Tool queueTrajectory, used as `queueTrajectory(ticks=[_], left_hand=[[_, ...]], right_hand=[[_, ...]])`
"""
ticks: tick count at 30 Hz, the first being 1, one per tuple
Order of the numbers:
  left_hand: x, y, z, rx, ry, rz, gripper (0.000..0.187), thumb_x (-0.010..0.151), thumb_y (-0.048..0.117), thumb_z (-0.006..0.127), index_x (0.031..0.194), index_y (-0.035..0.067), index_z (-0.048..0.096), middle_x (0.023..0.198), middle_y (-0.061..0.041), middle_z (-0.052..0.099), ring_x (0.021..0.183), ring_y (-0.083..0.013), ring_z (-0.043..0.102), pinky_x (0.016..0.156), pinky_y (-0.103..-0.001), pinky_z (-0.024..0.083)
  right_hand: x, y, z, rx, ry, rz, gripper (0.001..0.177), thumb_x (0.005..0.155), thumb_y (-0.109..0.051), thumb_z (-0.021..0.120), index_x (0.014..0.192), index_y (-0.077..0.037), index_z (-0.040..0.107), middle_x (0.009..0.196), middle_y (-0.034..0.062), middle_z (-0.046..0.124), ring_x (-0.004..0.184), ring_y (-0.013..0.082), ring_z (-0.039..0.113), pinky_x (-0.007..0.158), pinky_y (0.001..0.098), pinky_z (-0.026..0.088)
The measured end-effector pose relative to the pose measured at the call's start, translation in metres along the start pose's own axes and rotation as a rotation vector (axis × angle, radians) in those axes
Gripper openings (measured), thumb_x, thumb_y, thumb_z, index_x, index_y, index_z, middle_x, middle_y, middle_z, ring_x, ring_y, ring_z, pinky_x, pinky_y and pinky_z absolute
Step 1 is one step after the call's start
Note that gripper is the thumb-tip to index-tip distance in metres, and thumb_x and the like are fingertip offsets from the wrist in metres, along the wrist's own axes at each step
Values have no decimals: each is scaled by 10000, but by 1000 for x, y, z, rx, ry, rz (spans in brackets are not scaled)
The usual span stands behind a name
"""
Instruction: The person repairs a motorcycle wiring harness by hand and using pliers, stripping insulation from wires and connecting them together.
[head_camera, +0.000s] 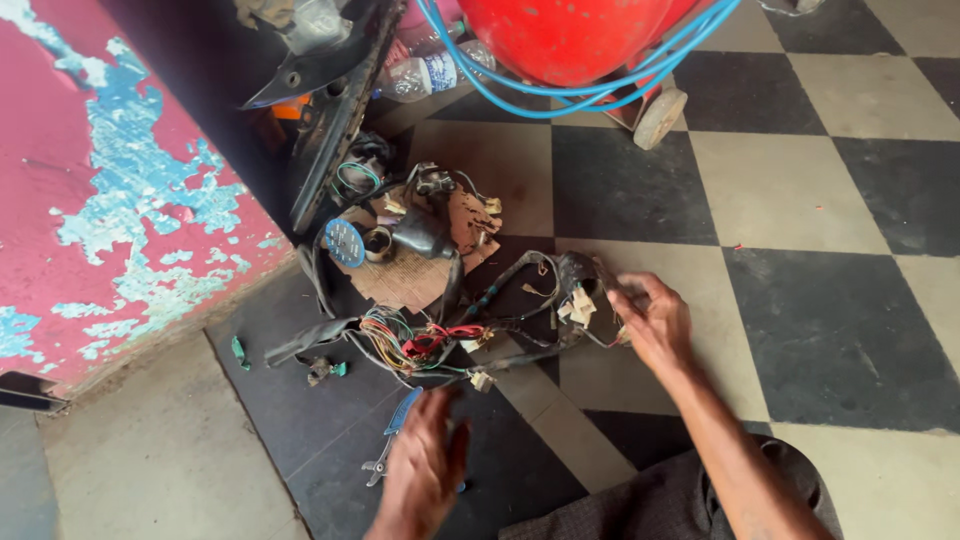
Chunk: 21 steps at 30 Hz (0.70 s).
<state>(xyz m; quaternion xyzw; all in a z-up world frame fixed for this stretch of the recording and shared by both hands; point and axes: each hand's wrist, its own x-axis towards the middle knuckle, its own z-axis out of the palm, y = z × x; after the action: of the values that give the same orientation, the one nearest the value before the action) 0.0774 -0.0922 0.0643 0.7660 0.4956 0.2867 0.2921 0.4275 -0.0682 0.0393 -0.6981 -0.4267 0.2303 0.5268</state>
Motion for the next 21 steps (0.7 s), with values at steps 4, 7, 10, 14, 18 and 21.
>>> queueTrajectory(ticks=[4, 7, 10, 14, 18, 21], left_hand=[[-4, 28, 11, -17, -195, -153, 405, 900, 116, 671, 1297, 81, 602, 1176, -159, 651, 1004, -340, 695, 842, -423, 564], [8, 42, 14, -52, -98, -48, 369, 879, 86, 680, 1240, 50, 611, 1148, -179, 669, 984, -379, 687, 800, -450, 547], [36, 51, 26, -26, -36, -41, 272, 923, 106, 669, 1188, 58, 632, 1105, -177, 669, 971, -402, 676, 776, -469, 536], [90, 50, 57, -125, 177, 135, 223, 895, 38, 646, 1117, 10, 643, 1076, -202, 658, 977, -438, 646, 788, -493, 531], [147, 32, 97, 202, 175, 213, 219, 857, 73, 673, 1072, 42, 647, 1067, -165, 666, 1057, -394, 611, 882, -509, 499], [169, 11, 107, 433, 111, 145, 260, 830, 121, 668, 1087, 88, 675, 1078, -132, 681, 1091, -356, 610, 902, -539, 470]], right_hand=[[17, 28, -10, 13, -228, 199, 341, 893, -225, 718, 1198, -75, 695, 1045, 61, 767, 960, 184, 721, 772, 353, 585], [25, 25, -2, -54, -293, 260, 313, 919, -258, 690, 1152, -49, 709, 1083, 73, 758, 1019, 200, 709, 737, 401, 594], [22, 16, -2, -190, -267, 216, 282, 932, -251, 713, 1114, -38, 738, 1068, 106, 779, 989, 223, 728, 736, 388, 591], [19, 0, 1, -204, -176, 162, 317, 899, -170, 726, 1203, -80, 708, 996, 159, 799, 868, 265, 772, 703, 396, 597], [24, -9, -1, -159, -159, 231, 342, 895, -142, 722, 1225, -63, 675, 1074, 137, 762, 911, 257, 755, 653, 454, 645], [22, -10, 0, -222, -175, 236, 421, 876, -170, 744, 1275, -72, 650, 1144, 140, 741, 961, 290, 749, 721, 483, 643]])
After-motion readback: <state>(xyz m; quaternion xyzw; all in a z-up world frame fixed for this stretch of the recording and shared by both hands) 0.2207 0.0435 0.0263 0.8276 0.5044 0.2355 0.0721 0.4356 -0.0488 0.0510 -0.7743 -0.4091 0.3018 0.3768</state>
